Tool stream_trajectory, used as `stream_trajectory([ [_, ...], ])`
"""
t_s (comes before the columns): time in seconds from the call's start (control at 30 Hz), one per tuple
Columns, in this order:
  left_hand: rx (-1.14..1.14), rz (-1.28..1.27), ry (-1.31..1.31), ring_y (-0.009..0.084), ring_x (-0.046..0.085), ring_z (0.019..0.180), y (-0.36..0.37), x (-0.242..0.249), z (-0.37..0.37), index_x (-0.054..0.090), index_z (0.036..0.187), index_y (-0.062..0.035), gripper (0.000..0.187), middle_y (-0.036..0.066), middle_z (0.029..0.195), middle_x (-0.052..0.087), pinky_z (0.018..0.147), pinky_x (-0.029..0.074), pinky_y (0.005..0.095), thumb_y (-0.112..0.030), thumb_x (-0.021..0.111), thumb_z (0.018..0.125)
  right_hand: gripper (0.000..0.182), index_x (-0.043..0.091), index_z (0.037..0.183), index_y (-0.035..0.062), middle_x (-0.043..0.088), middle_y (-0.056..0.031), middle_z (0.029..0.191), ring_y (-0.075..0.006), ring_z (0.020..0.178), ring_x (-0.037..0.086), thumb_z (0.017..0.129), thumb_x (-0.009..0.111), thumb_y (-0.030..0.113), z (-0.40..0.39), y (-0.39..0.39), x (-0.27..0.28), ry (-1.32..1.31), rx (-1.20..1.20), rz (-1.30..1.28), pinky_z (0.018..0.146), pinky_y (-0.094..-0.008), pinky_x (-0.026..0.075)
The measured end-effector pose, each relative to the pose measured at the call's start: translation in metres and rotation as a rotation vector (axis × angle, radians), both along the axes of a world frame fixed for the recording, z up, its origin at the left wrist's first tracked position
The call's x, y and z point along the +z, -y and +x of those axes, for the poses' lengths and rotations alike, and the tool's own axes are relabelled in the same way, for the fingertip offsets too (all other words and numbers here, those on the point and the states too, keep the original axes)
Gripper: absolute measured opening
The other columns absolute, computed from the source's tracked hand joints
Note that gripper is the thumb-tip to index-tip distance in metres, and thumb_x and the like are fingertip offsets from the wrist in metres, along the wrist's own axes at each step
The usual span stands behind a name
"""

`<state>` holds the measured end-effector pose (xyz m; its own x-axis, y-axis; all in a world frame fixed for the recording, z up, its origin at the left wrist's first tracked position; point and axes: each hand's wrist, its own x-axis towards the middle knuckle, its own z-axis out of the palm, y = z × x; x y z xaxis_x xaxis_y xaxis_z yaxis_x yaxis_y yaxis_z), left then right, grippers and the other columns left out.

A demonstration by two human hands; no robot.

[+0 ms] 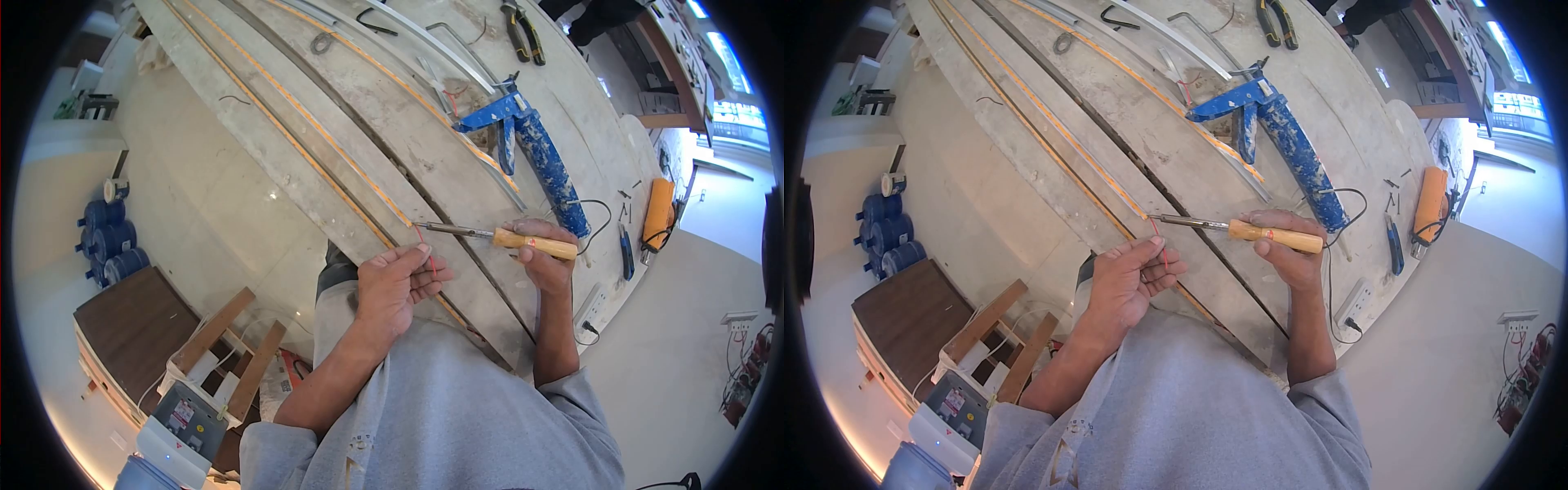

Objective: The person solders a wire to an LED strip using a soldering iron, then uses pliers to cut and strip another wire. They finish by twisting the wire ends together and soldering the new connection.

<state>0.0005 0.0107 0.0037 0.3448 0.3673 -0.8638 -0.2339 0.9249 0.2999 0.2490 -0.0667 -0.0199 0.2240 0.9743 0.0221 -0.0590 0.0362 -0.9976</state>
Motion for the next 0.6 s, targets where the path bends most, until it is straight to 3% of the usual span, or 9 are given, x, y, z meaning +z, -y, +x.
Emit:
stream_trajectory([
  [0.6,-0.013,-0.014,0.002,0.0234,0.071,0.08,-0.0026,0.0028,-0.0012,0.065,0.1,-0.0009,0.021,0.012,0.09,0.07,0.067,0.056,0.0305,-0.02,0.068,0.093,0.034,0.069,0.102,-0.0096,0.071,-0.0236,0.103,-0.028,0.09,0.071,0.078,0.078,0.013,-0.0004,0.0008,-0.0024,-0.132,-0.027,0.018,0.081,-0.0351,0.055],
])
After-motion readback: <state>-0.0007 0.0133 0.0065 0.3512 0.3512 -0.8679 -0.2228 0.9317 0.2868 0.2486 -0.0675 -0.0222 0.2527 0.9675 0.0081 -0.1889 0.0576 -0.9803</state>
